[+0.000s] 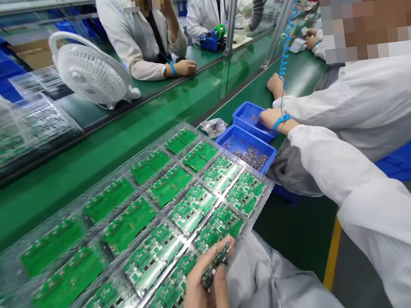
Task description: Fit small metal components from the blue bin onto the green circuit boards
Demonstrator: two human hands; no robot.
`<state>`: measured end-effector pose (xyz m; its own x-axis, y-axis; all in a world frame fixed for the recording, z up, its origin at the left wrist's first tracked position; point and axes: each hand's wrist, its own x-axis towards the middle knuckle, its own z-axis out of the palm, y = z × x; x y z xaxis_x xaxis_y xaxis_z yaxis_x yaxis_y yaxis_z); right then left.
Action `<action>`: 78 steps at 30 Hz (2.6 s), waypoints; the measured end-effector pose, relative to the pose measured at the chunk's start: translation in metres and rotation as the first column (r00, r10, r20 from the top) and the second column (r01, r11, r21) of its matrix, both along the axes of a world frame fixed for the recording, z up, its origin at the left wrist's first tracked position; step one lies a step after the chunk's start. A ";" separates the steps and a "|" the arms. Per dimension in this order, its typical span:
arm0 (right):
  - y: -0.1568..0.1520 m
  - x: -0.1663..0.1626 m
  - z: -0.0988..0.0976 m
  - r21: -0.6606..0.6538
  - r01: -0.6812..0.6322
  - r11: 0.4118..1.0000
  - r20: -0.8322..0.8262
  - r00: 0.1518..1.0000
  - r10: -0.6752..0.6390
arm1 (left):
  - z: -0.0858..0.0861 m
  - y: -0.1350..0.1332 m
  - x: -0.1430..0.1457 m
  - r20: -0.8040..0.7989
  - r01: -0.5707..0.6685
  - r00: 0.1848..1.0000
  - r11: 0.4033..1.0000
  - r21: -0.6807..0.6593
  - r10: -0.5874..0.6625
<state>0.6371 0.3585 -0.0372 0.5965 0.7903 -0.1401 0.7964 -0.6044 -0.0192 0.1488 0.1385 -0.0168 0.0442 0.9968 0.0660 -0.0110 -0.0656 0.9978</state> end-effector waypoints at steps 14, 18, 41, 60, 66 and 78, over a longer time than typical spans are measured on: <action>-0.046 -0.084 0.039 0.429 -0.144 0.892 -0.301 0.908 0.292 | -0.024 0.006 -0.017 -0.172 0.089 0.984 0.971 0.224 -0.050; -0.117 -0.184 0.044 0.626 0.090 0.775 -0.746 0.360 0.561 | -0.015 0.019 -0.030 -0.342 0.111 0.939 0.911 0.396 0.035; -0.211 -0.306 0.007 0.539 0.144 0.830 -0.735 -0.400 0.547 | 0.015 0.017 -0.007 -0.540 0.194 0.809 0.764 0.616 0.230; -0.207 -0.324 0.012 0.682 0.248 0.687 -0.730 0.175 0.661 | -0.010 0.008 -0.019 -0.498 0.092 0.855 0.903 0.419 0.144; -0.203 -0.323 0.013 0.683 0.214 0.698 -0.730 0.169 0.663 | -0.006 0.006 -0.022 -0.532 0.167 0.843 0.899 0.404 0.083; -0.199 -0.319 0.011 0.696 0.112 0.710 -0.717 0.182 0.674 | -0.001 0.007 -0.026 -0.597 0.251 0.802 0.904 0.346 0.006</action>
